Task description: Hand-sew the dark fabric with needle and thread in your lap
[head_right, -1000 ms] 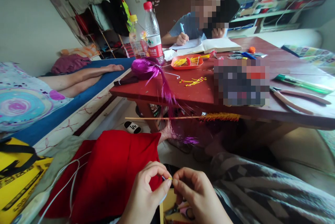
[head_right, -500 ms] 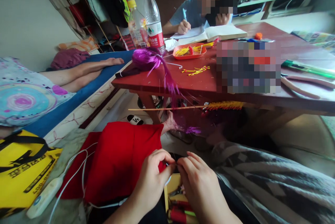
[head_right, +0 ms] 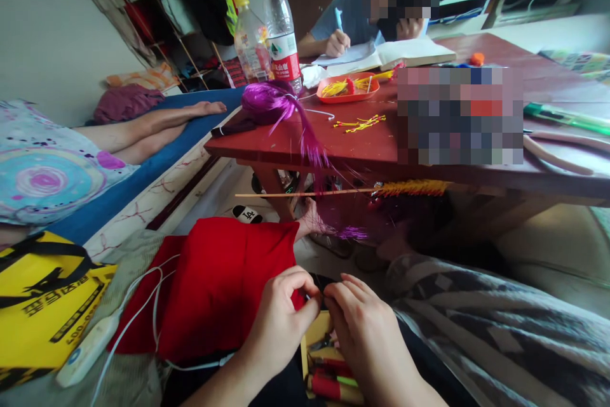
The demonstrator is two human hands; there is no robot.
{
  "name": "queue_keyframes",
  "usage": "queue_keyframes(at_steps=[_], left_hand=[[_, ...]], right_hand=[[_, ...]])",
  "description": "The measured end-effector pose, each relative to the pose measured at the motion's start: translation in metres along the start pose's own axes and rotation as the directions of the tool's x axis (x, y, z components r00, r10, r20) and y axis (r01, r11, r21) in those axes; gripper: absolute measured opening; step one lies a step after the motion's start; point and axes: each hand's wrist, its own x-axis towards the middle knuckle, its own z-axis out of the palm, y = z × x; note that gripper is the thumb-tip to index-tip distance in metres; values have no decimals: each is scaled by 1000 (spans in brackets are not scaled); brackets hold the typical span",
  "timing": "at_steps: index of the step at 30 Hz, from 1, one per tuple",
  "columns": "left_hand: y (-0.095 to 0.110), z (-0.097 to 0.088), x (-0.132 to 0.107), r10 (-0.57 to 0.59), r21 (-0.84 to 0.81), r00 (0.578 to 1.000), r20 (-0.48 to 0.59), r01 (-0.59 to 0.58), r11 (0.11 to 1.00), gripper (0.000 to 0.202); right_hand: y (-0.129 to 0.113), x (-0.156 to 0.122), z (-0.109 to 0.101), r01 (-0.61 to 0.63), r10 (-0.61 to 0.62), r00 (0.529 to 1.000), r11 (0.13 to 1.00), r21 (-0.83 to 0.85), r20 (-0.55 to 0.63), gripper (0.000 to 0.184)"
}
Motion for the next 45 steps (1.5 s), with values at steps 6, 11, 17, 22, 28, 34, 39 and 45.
queue_keyframes(at_steps=[6, 11, 17, 22, 28, 34, 39, 45], left_hand=[[-11, -4, 6, -204, -295, 958, 200, 258, 920, 7], [-15, -3, 9, -182, -442, 974, 135, 223, 869, 17], [-3, 5, 13, -243, -491, 960, 140, 281, 825, 14], [10, 9, 12, -296, -622, 950, 99, 291, 727, 13], [17, 7, 7, -401, -707, 884, 241, 443, 551, 12], [16, 0, 9, -445, -655, 833, 330, 541, 528, 17], [15, -6, 13, -384, -581, 837, 390, 547, 602, 14], [15, -7, 17, -333, -561, 840, 428, 536, 631, 13]], right_hand=[[2, -3, 5, -53, 53, 999, 998, 22, -1, 28], [3, -6, 6, -49, 51, 997, 998, 25, -57, 27], [1, -4, -1, -20, 18, 992, 1000, -9, -124, 30], [2, -3, -2, -7, -11, 974, 997, -78, -226, 26], [3, 1, -5, 103, -161, 934, 976, -191, -319, 23], [5, 3, -10, 175, -211, 930, 974, -141, -300, 25], [8, 3, -10, 227, -257, 930, 964, -141, -261, 24], [5, 3, -9, 237, -278, 902, 958, -160, -331, 24]])
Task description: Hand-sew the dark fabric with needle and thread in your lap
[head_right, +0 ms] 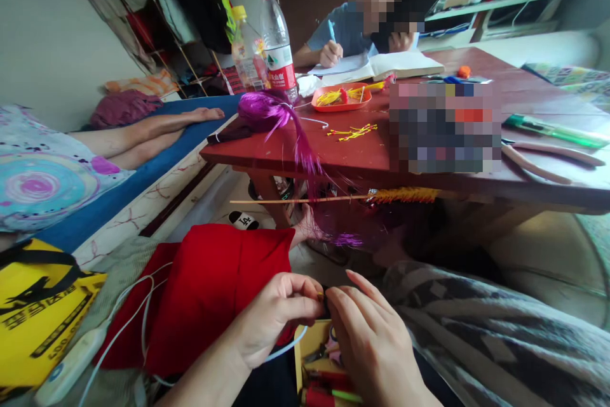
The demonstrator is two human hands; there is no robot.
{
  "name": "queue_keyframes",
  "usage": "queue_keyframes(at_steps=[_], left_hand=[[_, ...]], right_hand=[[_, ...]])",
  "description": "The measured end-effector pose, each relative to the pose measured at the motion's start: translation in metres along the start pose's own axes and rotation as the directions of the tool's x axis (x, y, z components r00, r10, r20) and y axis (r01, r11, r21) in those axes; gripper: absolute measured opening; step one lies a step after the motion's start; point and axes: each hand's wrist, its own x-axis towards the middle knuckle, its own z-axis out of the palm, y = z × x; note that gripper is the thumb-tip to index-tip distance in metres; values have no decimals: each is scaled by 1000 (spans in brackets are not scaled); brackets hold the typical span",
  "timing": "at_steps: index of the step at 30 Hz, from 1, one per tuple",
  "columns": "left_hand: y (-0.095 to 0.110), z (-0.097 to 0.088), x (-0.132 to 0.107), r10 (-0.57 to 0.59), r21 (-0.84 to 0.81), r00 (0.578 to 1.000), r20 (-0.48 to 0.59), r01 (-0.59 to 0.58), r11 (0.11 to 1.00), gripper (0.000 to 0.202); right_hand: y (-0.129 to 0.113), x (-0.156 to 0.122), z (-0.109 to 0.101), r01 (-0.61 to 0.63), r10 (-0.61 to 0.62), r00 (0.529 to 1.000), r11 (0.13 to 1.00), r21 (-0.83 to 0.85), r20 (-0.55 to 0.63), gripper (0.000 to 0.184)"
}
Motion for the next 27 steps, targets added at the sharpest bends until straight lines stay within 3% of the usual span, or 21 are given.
queue_keyframes(at_steps=[7, 14, 20, 27], left_hand=[[2, -4, 4, -112, 35, 991, 71, 110, 993, 13], [9, -13, 10, -204, 203, 971, 127, 176, 963, 13], [14, -18, 14, -151, 247, 979, 138, 114, 962, 18], [7, -19, 11, -182, 215, 961, 206, 137, 967, 27]], right_hand=[[7, -1, -5, 109, -114, 992, 990, 92, 46, 20], [11, 12, -14, 217, -229, 973, 955, 204, 38, 28], [11, 4, -10, 164, -177, 983, 965, 207, 46, 24], [14, -9, -3, 131, -150, 984, 975, 180, 94, 18]])
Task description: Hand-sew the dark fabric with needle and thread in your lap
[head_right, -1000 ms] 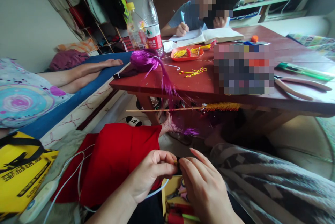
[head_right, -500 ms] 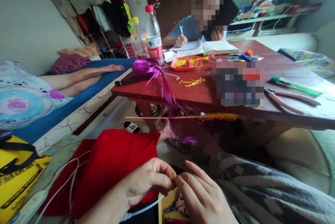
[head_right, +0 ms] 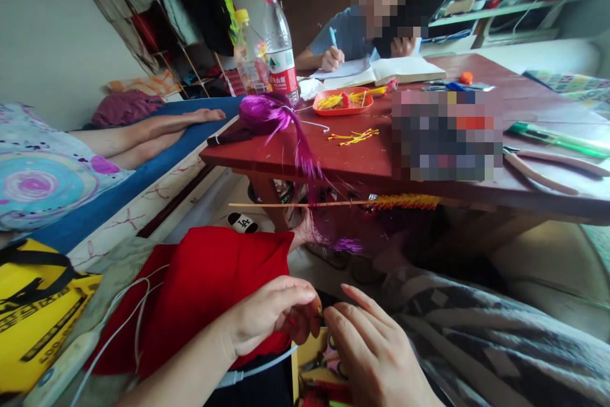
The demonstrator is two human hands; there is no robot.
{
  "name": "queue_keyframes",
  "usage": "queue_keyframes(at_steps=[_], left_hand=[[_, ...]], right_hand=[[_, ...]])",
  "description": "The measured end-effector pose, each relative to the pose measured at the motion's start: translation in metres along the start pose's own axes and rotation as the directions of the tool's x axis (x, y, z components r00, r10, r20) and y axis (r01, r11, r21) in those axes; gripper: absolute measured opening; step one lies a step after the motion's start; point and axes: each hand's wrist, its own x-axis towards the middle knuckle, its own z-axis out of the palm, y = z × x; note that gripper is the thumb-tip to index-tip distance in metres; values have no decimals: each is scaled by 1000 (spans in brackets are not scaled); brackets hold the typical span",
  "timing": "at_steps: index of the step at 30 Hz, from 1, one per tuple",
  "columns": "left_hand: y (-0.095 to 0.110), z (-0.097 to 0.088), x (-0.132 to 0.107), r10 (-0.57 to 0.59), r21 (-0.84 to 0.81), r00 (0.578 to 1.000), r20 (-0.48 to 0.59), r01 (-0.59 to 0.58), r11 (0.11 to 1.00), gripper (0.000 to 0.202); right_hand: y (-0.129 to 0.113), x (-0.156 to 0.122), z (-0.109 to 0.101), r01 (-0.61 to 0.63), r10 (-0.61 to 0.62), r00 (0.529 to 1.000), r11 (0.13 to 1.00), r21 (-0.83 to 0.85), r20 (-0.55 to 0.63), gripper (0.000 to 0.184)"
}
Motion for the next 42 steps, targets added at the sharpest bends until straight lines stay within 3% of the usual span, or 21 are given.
queue_keyframes(at_steps=[2, 7, 11, 13, 15, 18, 21, 24, 28, 31, 36, 42], left_hand=[[0, 2, 1, 19, 60, 1000, 5, -20, 998, 29], [2, 7, 5, 75, 147, 996, -58, -65, 987, 12], [-3, 7, 10, 237, 245, 960, -149, -196, 949, 10], [-7, 6, 11, 351, 343, 914, -201, -270, 900, 11], [-10, 6, 10, 426, 392, 878, -217, -322, 862, 12], [-12, 9, 3, 462, 465, 869, -176, -341, 817, 20], [-12, 13, -4, 426, 617, 896, -121, -268, 740, 29], [-14, 17, -7, 419, 691, 903, -101, -239, 682, 21], [-22, 21, -5, 544, 773, 833, -102, -278, 570, 17], [-27, 23, -4, 609, 837, 789, -83, -277, 473, 18], [-28, 18, -4, 653, 899, 756, -42, -257, 356, 20], [-36, 5, 9, 743, 918, 666, 66, -332, 216, 20]], right_hand=[[0, 0, 0, 5, -6, 1000, 1000, 7, 10, 18], [-1, -3, 3, 0, -2, 999, 999, 38, 52, 17], [-5, -2, 5, -165, 154, 981, 982, 91, 120, 21], [-6, -1, 4, -325, 298, 932, 939, 111, 208, 23], [-5, -1, 2, -485, 431, 850, 865, 130, 303, 21], [-4, -1, 0, -633, 540, 753, 752, 186, 378, 22], [-3, -2, 1, -646, 535, 749, 720, 252, 391, 22], [-4, -4, 4, -652, 525, 739, 714, 255, 422, 20], [-5, -3, 7, -721, 569, 666, 658, 219, 482, 22], [-6, -2, 9, -739, 565, 640, 639, 215, 520, 23], [-6, 2, 14, -721, 559, 643, 672, 168, 523, 25], [-1, -4, 26, -707, 563, 640, 698, 114, 523, 22]])
